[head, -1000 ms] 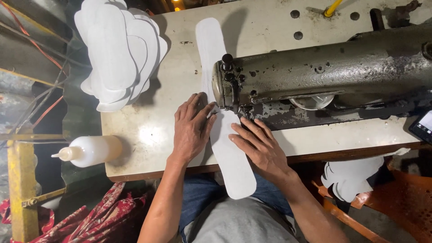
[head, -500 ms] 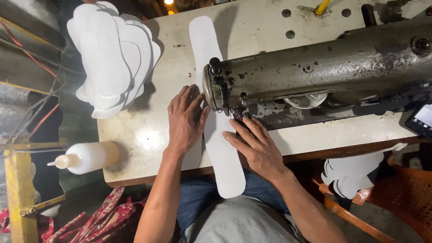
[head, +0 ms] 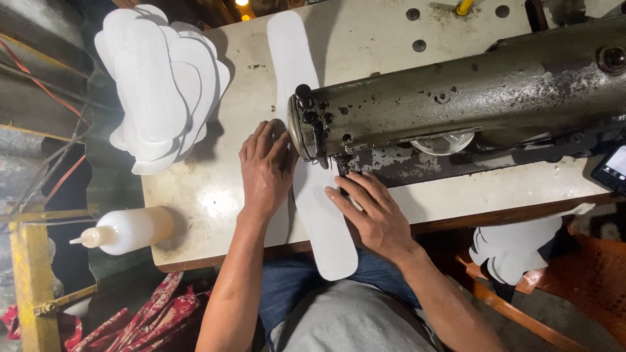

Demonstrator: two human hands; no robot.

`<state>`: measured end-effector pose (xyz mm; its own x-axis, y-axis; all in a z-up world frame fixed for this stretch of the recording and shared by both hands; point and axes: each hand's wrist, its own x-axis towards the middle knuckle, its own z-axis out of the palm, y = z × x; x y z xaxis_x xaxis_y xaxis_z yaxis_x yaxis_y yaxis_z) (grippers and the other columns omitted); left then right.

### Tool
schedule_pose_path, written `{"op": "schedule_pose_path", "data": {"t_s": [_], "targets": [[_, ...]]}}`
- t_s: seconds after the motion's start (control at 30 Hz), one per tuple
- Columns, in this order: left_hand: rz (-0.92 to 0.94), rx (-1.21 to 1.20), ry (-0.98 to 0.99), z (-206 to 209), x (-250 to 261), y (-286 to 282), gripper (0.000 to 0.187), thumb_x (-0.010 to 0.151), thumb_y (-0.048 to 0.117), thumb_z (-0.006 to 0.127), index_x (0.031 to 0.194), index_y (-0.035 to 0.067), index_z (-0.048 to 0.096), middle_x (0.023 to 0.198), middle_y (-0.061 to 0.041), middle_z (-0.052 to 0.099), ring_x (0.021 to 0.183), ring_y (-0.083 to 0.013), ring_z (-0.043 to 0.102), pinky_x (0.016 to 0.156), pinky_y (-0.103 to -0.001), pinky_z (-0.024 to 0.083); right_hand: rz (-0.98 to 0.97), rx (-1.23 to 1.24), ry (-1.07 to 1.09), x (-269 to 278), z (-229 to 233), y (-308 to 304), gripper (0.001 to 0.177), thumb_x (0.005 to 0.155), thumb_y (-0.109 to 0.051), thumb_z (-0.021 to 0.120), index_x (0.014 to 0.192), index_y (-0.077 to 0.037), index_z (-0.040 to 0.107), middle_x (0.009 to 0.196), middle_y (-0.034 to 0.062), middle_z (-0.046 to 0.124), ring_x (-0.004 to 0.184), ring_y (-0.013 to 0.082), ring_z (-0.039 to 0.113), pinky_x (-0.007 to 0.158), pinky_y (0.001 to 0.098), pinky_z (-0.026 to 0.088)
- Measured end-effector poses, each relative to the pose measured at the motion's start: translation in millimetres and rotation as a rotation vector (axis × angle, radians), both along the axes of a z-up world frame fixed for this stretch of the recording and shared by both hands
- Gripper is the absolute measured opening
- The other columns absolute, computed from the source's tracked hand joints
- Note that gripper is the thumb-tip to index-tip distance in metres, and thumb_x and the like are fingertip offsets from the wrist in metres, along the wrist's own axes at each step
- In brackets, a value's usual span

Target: The person is using an industrial sewing machine to stitch shoe insole components, handling and aligning the pieces manually.

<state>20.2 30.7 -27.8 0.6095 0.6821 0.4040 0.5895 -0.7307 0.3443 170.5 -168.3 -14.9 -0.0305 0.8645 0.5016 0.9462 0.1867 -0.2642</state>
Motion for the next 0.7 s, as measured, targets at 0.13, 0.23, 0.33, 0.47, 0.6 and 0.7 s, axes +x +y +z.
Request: {"op": "schedule_pose_path", "data": {"t_s": [0.13, 0.23, 0.33, 0.47, 0.6, 0.7], "targets": [[0.018, 0.046, -0.012, -5.1, 1.4, 1.3, 0.03, 0.097, 0.028, 0.076, 0.125, 0.018, 0.074, 0.135, -0.011, 0.064, 0.137, -0.0323, 0.053, 0.11, -0.052, 0.04, -0.032, 0.104, 0.08, -5.5, -1.2, 0.9, 0.025, 0.102, -0.007, 0.051, 0.117, -0.008, 0.071, 0.133, 0.014, 0.068, 0.128, 0.0326, 0.063, 0.108, 0.0483, 0.05], [0.054, 0.111, 0.009, -10.1, -1.2, 1.2, 0.03, 0.097, 0.029, 0.075, 0.125, 0.019, 0.074, 0.134, -0.011, 0.064, 0.137, -0.0322, 0.053, 0.11, -0.052, 0.041, -0.027, 0.118, 0.051, -5.3, 5.7, 2.8, 0.018, 0.098, -0.011, 0.061, 0.112, -0.009, 0.073, 0.128, 0.0131, 0.071, 0.124, 0.0322, 0.066, 0.106, 0.0496, 0.052], [0.082, 0.133, 0.006, -9.2, -3.7, -1.3, 0.028, 0.097, 0.03, 0.075, 0.123, 0.018, 0.075, 0.132, -0.012, 0.065, 0.136, -0.0331, 0.054, 0.11, -0.052, 0.041, -0.016, 0.109, 0.067, -4.2, 2.4, 2.6, 0.02, 0.094, -0.007, 0.066, 0.112, -0.009, 0.075, 0.128, 0.0141, 0.072, 0.125, 0.0327, 0.065, 0.107, 0.0501, 0.052], [0.127, 0.06, 0.028, -4.4, -8.8, -8.5, 0.036, 0.093, 0.036, 0.079, 0.121, 0.015, 0.073, 0.136, -0.015, 0.063, 0.138, -0.0359, 0.052, 0.112, -0.054, 0.039, -0.027, 0.152, 0.058, -2.9, -0.6, 4.2, 0.022, 0.1, -0.012, 0.06, 0.115, -0.009, 0.076, 0.126, 0.0151, 0.072, 0.122, 0.0333, 0.067, 0.104, 0.0477, 0.053], [0.153, 0.017, 0.012, -5.4, -17.1, -14.0, 0.037, 0.095, 0.035, 0.078, 0.12, 0.011, 0.067, 0.139, -0.017, 0.059, 0.139, -0.0379, 0.051, 0.112, -0.055, 0.04, -0.032, 0.156, 0.028, -1.1, -0.2, 5.2, 0.023, 0.101, -0.012, 0.059, 0.118, -0.009, 0.075, 0.126, 0.0158, 0.072, 0.122, 0.0341, 0.067, 0.103, 0.0476, 0.054], [0.16, -0.016, -0.018, -8.2, -22.9, -15.3, 0.028, 0.096, 0.028, 0.077, 0.115, 0.012, 0.065, 0.132, -0.014, 0.062, 0.136, -0.0365, 0.054, 0.11, -0.057, 0.044, -0.044, 0.13, 0.049, -1.2, 0.8, 4.4, 0.024, 0.101, -0.013, 0.06, 0.12, -0.008, 0.075, 0.128, 0.0151, 0.071, 0.125, 0.0331, 0.065, 0.104, 0.0471, 0.053]]}}
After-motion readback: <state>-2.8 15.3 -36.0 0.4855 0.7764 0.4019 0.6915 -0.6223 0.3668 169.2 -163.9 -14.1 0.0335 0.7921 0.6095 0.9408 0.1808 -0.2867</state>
